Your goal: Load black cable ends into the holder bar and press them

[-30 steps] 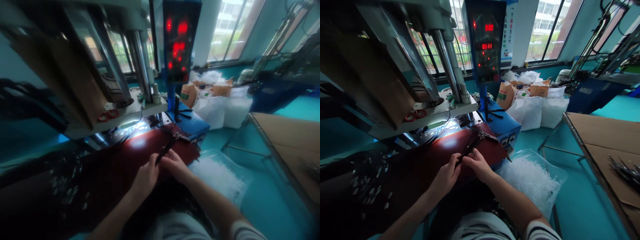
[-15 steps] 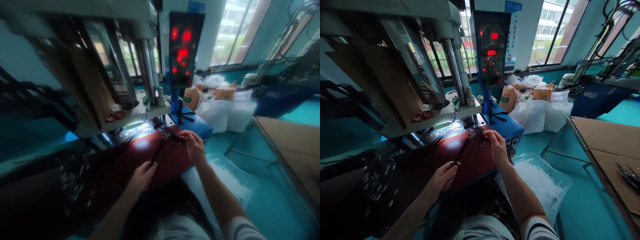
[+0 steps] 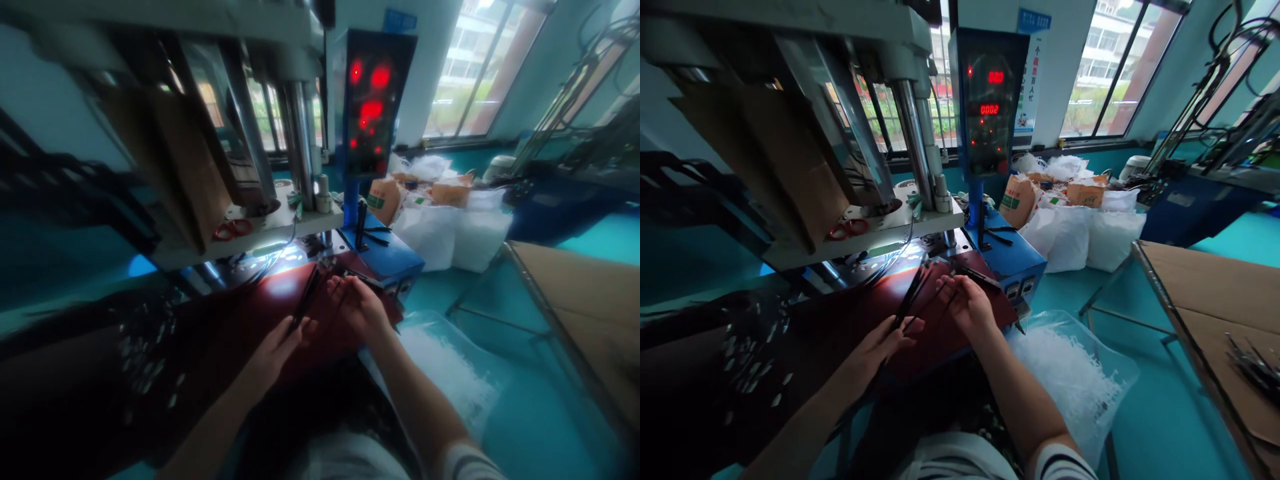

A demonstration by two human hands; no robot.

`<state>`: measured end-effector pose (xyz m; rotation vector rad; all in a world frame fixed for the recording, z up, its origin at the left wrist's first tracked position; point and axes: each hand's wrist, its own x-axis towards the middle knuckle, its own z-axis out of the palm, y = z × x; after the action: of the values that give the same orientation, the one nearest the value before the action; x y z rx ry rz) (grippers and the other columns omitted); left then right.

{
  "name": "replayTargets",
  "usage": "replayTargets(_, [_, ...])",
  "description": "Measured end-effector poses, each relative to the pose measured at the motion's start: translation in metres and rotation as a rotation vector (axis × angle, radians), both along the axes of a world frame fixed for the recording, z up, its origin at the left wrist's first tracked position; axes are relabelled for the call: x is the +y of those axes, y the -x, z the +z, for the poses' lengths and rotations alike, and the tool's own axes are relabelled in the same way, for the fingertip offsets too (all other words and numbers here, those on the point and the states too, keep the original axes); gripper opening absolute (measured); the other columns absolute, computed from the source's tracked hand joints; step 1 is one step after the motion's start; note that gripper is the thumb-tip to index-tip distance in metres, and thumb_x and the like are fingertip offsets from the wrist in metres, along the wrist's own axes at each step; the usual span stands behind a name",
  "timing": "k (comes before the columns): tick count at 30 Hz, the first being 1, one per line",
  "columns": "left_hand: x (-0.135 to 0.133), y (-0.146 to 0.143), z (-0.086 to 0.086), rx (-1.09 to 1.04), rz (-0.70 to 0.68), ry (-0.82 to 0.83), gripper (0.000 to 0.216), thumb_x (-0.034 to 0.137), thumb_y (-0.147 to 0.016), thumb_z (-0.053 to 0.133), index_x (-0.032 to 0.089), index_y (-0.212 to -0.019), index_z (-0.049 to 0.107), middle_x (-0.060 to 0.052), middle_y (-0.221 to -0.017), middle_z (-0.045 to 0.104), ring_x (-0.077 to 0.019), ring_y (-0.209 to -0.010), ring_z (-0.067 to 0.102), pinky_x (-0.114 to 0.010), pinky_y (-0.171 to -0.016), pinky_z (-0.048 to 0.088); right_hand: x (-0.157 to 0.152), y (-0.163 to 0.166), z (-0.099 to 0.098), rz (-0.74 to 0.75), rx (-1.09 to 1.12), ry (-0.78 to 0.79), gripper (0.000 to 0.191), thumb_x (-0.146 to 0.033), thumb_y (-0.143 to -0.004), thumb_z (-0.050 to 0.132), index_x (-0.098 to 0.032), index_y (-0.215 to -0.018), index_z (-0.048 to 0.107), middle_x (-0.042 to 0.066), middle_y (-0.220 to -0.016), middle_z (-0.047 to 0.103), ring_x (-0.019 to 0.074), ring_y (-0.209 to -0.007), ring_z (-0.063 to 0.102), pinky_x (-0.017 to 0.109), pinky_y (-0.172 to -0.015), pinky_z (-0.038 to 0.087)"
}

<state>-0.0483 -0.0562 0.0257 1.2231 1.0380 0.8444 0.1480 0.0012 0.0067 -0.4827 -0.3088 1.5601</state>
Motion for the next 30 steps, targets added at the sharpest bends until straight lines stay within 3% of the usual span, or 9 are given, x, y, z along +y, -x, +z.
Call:
replayTargets(2, [0.0, -0.01, -0.011, -0.011, -0.053, 0.049, 0.036, 0.044, -0.08, 0.055, 0.013, -0.097, 0.056, -0.011, -0.1, 0.064, -0.0145, -0.08, 0.061, -0.025, -0.068, 0.049, 0.0, 0.015, 0.005, -0.066, 0.012, 0.013, 0.006, -0.02, -0.078, 0.056, -0.017, -0.074, 0.06, 0.005, -0.081, 0.07, 0.0182, -0.087, 0.065, 0.037, -0.086, 0.049])
replayTargets(5, [-0.003, -0.019, -0.022, 0.026, -0.121, 0.076, 0.032, 0.046, -0.083, 0.048, 0.014, -0.082, 0.049, 0.001, -0.06, 0.058, -0.0042, -0.039, 0.042, -0.016, -0.038, 0.032, 0.0, 0.025, 0.013, -0.08, 0.0, -0.005, 0.006, -0.022, -0.078, 0.055, -0.018, -0.075, 0.059, 0.004, -0.083, 0.07, 0.0213, -0.091, 0.064, 0.042, -0.087, 0.048])
replayTargets(9, [-0.009, -0.015, -0.024, -0.019, -0.081, 0.139, 0.033, 0.049, -0.081, 0.049, 0.018, -0.091, 0.044, 0.01, -0.044, 0.041, -0.0026, -0.029, 0.021, -0.014, -0.029, 0.012, -0.007, 0.023, 0.021, 0.11, 0.003, -0.108, 0.02, -0.034, -0.079, 0.057, -0.02, -0.093, 0.06, 0.005, -0.091, 0.07, 0.023, -0.097, 0.063, 0.044, -0.088, 0.047])
replayTargets(12, [-0.017, -0.002, -0.029, -0.038, -0.205, 0.242, 0.033, 0.05, -0.082, 0.047, 0.017, -0.085, 0.046, 0.009, -0.041, 0.04, -0.0031, -0.027, 0.022, -0.015, -0.027, 0.014, -0.018, 0.025, 0.017, 0.339, -0.075, -0.186, 0.031, -0.031, -0.076, 0.064, -0.018, -0.104, 0.059, 0.006, -0.094, 0.07, 0.0218, -0.092, 0.065, 0.043, -0.091, 0.044])
replayTargets(16, [-0.025, 0.013, -0.042, -0.073, -0.354, 0.321, 0.032, 0.046, -0.081, 0.052, 0.014, -0.078, 0.049, 0.001, -0.05, 0.053, -0.0069, -0.034, 0.042, -0.017, -0.033, 0.029, -0.037, 0.038, 0.007, 0.551, -0.281, -0.247, 0.023, -0.032, -0.078, 0.063, -0.013, -0.09, 0.066, 0.008, -0.082, 0.072, 0.0201, -0.085, 0.067, 0.038, -0.09, 0.046])
replayTargets(19, [-0.026, 0.011, -0.04, -0.112, -0.282, 0.206, 0.032, 0.043, -0.077, 0.058, 0.011, -0.08, 0.056, -0.007, -0.066, 0.063, -0.0124, -0.052, 0.057, -0.022, -0.049, 0.043, -0.048, 0.049, 0.001, 0.742, -0.505, -0.357, 0.03, -0.038, -0.08, 0.059, -0.014, -0.094, 0.068, 0.009, -0.098, 0.069, 0.0202, -0.09, 0.066, 0.036, -0.086, 0.048])
replayTargets(21, [-0.024, 0.004, -0.032, -0.079, -0.188, 0.146, 0.032, 0.044, -0.079, 0.055, 0.012, -0.081, 0.057, -0.002, -0.055, 0.058, -0.0091, -0.044, 0.052, -0.02, -0.045, 0.038, -0.048, 0.05, 0.0, 0.824, -0.589, -0.392, 0.036, -0.04, -0.079, 0.06, -0.016, -0.106, 0.065, 0.009, -0.109, 0.066, 0.0207, -0.093, 0.064, 0.037, -0.085, 0.049])
replayTargets(26, [-0.018, -0.016, -0.018, 0.016, -0.169, 0.121, 0.025, 0.039, -0.085, 0.045, 0.015, -0.09, 0.048, 0.007, -0.046, 0.047, -0.0041, -0.03, 0.032, -0.017, -0.033, 0.019, -0.029, 0.031, 0.021, 0.503, -0.561, -0.482, 0.057, -0.045, -0.075, 0.064, -0.026, -0.127, 0.05, 0.006, -0.128, 0.055, 0.0215, -0.117, 0.05, 0.037, -0.097, 0.039])
replayTargets(30, [-0.017, -0.024, -0.023, 0.174, -0.073, 0.016, 0.02, 0.038, -0.086, 0.04, 0.019, -0.091, 0.043, 0.007, -0.051, 0.05, -0.0061, -0.03, 0.037, -0.017, -0.033, 0.022, -0.017, 0.023, 0.041, 0.538, -1.133, -0.659, 0.039, -0.04, -0.087, 0.048, -0.021, -0.12, 0.058, 0.005, -0.113, 0.064, 0.0185, -0.1, 0.059, 0.031, -0.087, 0.045])
